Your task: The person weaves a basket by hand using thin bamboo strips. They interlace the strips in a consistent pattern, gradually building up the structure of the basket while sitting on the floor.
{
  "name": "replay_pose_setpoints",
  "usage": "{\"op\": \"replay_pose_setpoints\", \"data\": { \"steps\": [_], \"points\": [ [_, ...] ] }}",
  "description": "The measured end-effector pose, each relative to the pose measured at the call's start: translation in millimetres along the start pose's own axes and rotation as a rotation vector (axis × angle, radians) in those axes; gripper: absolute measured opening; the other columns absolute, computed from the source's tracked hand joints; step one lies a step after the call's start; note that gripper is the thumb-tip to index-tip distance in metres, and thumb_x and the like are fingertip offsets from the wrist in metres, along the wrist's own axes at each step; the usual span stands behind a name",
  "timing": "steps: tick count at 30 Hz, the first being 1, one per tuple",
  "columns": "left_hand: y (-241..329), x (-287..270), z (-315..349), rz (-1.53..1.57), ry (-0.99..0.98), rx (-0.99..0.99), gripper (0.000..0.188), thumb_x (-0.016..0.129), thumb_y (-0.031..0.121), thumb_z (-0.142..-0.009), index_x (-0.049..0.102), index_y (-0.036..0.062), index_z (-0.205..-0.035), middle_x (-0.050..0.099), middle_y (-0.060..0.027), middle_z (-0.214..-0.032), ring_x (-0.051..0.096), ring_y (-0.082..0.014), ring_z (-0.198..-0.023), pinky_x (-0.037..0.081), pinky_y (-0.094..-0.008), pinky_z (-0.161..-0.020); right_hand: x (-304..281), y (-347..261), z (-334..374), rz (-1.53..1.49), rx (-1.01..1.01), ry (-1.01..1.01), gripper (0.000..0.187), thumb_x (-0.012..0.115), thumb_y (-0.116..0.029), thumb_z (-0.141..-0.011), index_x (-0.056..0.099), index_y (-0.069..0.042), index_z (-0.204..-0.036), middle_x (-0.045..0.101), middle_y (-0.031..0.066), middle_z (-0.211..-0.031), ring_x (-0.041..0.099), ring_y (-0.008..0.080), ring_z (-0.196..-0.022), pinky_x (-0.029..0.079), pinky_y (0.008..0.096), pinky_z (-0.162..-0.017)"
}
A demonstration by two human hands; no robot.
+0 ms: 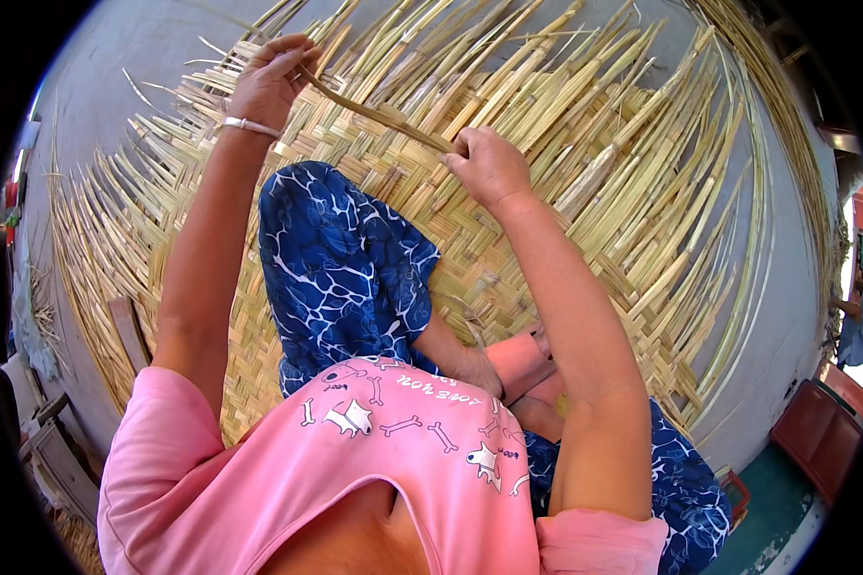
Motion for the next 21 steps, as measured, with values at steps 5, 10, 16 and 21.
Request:
{"op": "replay_pose_setpoints", "data": {
  "steps": [5,10,16,21],
  "points": [
    [-32.0,59.5,-1.9,-0.053,-0.194,-0.237,0.018,0.059,0.006,-0.086,0.062,0.0030,-0.104,0.064,-0.0077,-0.103,0.061,-0.0169,-0.101,0.049,-0.0288,-0.086,-4.8,-11.9,7.7,0.018,0.119,0.073,0.023,0.062,-0.031,-0.079,0.061,-0.008,-0.081,0.063,0.0126,-0.081,0.060,0.0330,-0.078,0.047,0.0431,-0.068],
    [-79.5,101.0,-5.8,-0.659,-0.444,-0.228,0.021,0.060,0.011,-0.083,0.064,0.0010,-0.102,0.066,-0.0087,-0.096,0.063,-0.0173,-0.091,0.051,-0.0289,-0.079,0.9,-10.5,3.3,-0.113,0.285,0.251,0.023,0.056,-0.028,-0.081,0.058,-0.006,-0.083,0.061,0.0157,-0.070,0.060,0.0354,-0.070,0.047,0.0445,-0.066],
    [-114.0,139.7,-40.8,-1.490,-0.475,0.035,0.035,0.068,0.029,-0.075,0.065,-0.0002,-0.095,0.067,-0.0186,-0.087,0.065,-0.0288,-0.082,0.051,-0.0351,-0.074,4.7,1.5,12.6,-0.307,0.367,0.368,0.026,0.059,-0.028,-0.080,0.054,-0.002,-0.080,0.059,0.0160,-0.066,0.058,0.0352,-0.064,0.046,0.0426,-0.063],
    [-98.8,159.5,-35.5,-1.525,-0.616,-0.059,0.040,0.070,0.036,-0.072,0.063,-0.0017,-0.083,0.067,-0.0138,-0.071,0.066,-0.0240,-0.061,0.053,-0.0342,-0.065,5.0,1.1,22.6,-0.410,0.351,0.415,0.028,0.061,-0.029,-0.081,0.052,-0.002,-0.078,0.057,0.0151,-0.063,0.056,0.0344,-0.060,0.045,0.0418,-0.059]
  ]
}}
Point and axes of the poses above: each hand's wrist, its own z-axis away from the middle knuckle, its own x-axis out of the palm, y = z × x, the point moved 1 cm from there along -z, towards the middle knuckle
